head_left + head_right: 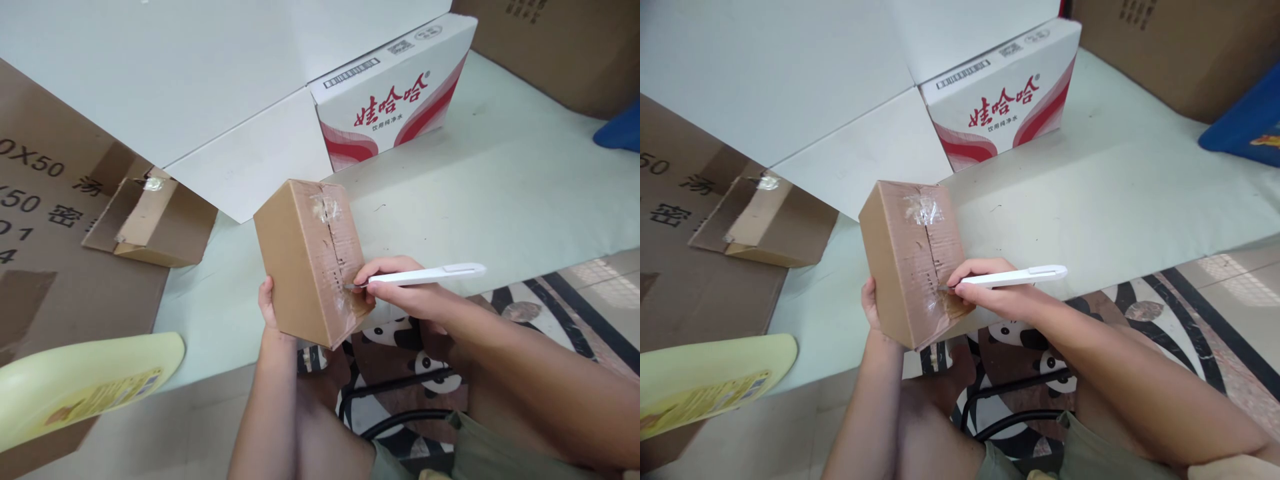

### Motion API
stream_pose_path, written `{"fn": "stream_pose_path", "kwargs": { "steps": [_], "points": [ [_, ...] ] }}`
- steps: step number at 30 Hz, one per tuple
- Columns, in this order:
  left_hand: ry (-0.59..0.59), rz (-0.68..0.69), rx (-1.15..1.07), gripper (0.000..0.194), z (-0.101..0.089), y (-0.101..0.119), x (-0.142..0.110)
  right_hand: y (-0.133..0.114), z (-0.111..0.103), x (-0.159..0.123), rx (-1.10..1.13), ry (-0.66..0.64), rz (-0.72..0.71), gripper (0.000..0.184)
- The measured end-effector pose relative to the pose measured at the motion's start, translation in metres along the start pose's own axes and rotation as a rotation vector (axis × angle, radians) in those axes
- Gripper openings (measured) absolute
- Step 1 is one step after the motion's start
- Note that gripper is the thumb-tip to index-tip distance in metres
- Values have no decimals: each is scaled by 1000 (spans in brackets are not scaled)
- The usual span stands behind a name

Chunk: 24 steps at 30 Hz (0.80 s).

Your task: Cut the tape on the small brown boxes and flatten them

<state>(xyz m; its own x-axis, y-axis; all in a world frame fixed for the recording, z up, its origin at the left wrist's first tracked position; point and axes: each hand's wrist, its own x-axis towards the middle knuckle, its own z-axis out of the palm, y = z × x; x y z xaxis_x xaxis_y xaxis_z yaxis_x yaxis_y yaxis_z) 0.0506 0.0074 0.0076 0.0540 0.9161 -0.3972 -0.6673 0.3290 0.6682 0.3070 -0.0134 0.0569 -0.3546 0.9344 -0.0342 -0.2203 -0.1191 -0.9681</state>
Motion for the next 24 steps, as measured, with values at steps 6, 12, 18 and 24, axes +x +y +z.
{"fn": "stream_pose_path", "kwargs": {
  "steps": [6,12,18,24],
  "points": [
    [5,45,12,44,2,2,0,9,-3,1,-42,37,-38,22],
    [13,101,12,46,7,0,2,7,-2,0,-213,71,-177,17],
    [8,19,21,56,7,-1,6,4,-1,-1,-315,46,-395,11],
    [10,-34,49,56,7,1,8,3,-2,-3,-356,33,-480,12]
  ]
}}
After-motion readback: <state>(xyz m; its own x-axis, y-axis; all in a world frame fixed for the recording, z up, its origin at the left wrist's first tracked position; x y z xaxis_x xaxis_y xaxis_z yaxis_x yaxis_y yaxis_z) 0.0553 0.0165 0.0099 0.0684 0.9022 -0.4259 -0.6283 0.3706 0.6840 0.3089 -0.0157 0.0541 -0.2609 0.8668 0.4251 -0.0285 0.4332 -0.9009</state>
